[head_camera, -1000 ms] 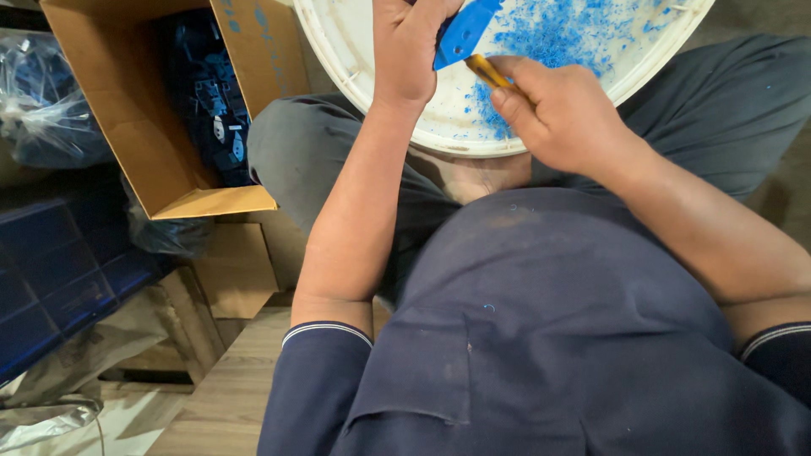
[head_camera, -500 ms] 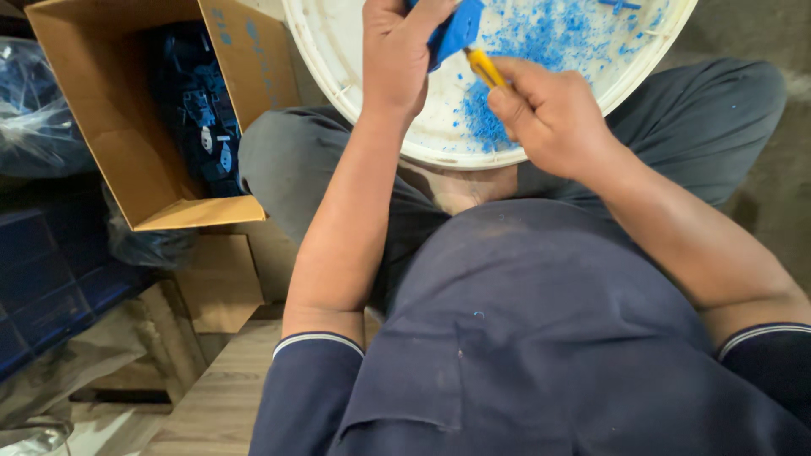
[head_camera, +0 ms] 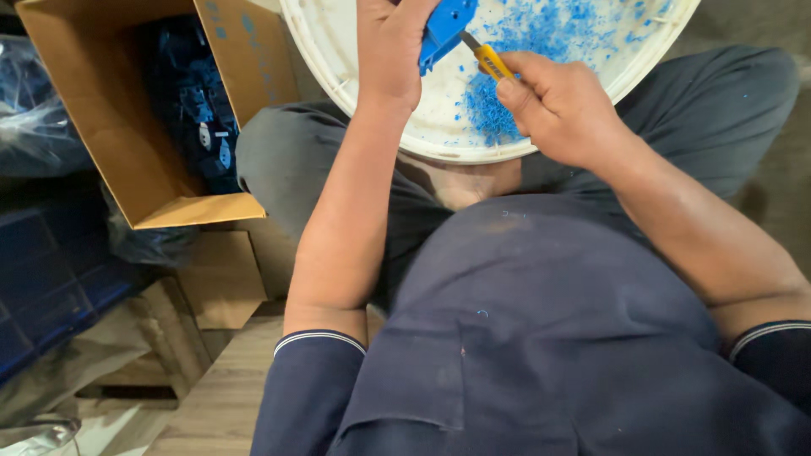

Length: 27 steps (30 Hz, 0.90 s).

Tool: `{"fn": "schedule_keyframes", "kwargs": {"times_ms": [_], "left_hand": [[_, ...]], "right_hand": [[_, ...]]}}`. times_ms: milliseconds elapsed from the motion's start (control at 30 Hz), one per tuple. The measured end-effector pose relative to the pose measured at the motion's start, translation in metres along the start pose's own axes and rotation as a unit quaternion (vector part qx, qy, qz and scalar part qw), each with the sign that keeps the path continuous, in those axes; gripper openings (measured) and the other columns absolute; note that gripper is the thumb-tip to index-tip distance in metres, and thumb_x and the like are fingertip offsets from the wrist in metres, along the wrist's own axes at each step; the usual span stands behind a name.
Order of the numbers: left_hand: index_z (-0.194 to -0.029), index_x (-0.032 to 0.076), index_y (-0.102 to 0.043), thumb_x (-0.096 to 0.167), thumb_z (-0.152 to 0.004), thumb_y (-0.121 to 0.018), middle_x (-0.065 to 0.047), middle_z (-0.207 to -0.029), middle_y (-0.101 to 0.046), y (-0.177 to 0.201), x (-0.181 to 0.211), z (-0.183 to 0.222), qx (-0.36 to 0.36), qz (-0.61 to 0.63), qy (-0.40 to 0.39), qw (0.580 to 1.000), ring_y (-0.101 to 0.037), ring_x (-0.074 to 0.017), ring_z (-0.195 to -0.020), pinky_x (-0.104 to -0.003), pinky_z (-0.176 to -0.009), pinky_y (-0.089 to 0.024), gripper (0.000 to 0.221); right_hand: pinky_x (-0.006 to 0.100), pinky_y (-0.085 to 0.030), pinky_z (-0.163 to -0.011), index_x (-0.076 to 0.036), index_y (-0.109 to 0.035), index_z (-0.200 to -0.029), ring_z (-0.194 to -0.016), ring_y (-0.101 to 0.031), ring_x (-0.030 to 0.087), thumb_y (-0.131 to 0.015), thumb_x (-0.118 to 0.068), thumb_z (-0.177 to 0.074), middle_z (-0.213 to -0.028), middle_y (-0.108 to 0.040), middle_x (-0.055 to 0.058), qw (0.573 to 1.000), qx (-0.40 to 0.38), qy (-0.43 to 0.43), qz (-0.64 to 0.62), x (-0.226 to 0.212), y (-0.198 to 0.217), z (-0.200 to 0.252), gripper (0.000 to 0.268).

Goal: The person trims excess material from blue plastic parts using a small blade, then places the finished parts into a box.

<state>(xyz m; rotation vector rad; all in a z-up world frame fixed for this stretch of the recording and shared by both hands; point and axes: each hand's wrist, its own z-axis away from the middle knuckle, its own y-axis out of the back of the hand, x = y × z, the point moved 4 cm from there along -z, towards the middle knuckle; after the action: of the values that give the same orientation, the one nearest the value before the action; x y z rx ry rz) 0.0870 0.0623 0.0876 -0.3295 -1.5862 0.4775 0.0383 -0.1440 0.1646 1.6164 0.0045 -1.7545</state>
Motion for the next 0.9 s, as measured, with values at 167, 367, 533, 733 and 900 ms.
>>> {"fn": "schedule_keyframes", "kwargs": {"times_ms": [167,367,533,733,900], "left_hand": [[-0.081,0.000,-0.065,0.000,-0.097,-0.070,0.002,-0.076,-0.063,-0.016,0.007,0.000,0.001,-0.016,0.009,1.000,-0.054,-0.0061,-0.067,-0.028,-0.062,-0.043,0.016],[-0.080,-0.001,-0.061,-0.001,-0.099,-0.068,0.004,-0.074,-0.059,-0.027,0.024,0.006,-0.032,-0.020,-0.025,0.999,-0.050,-0.0048,-0.067,-0.028,-0.062,-0.039,0.020],[-0.080,-0.002,-0.061,0.000,-0.101,-0.068,0.004,-0.074,-0.059,-0.028,0.031,0.009,-0.032,-0.014,-0.028,0.999,-0.049,-0.0043,-0.066,-0.027,-0.061,-0.038,0.022],[-0.079,-0.001,-0.062,0.003,-0.101,-0.071,0.004,-0.073,-0.057,-0.022,0.026,0.006,0.006,-0.069,-0.062,0.996,-0.047,-0.0042,-0.067,-0.027,-0.061,-0.038,0.023],[-0.079,0.001,-0.062,0.005,-0.100,-0.071,0.005,-0.071,-0.057,-0.019,0.021,0.007,0.024,-0.064,-0.052,0.996,-0.046,-0.0036,-0.065,-0.027,-0.059,-0.036,0.023]], "right_hand": [[0.028,-0.046,-0.053,-0.006,-0.063,-0.138,-0.055,-0.053,0.008,-0.056,-0.026,-0.110,-0.064,-0.054,-0.001,0.996,-0.029,-0.056,-0.057,0.004,-0.009,-0.007,0.035],[0.025,-0.041,-0.048,-0.003,-0.060,-0.137,-0.050,-0.046,0.005,-0.050,-0.027,-0.110,-0.061,-0.048,-0.004,0.979,-0.069,-0.087,-0.171,0.000,-0.022,-0.001,0.037],[0.025,-0.037,-0.047,-0.004,-0.062,-0.135,-0.047,-0.042,0.004,-0.047,-0.026,-0.111,-0.058,-0.044,-0.004,0.953,-0.120,-0.116,-0.253,-0.001,-0.024,0.000,0.036],[0.031,-0.045,-0.054,-0.003,-0.061,-0.141,-0.060,-0.053,0.015,-0.056,-0.028,-0.111,-0.068,-0.057,0.004,0.997,-0.022,-0.035,-0.070,0.004,-0.013,-0.002,0.039],[0.044,-0.052,-0.069,-0.008,-0.067,-0.141,-0.082,-0.069,0.039,-0.059,-0.030,-0.112,-0.090,-0.071,0.016,0.978,0.061,0.087,0.180,-0.014,0.000,0.002,0.037]]}}
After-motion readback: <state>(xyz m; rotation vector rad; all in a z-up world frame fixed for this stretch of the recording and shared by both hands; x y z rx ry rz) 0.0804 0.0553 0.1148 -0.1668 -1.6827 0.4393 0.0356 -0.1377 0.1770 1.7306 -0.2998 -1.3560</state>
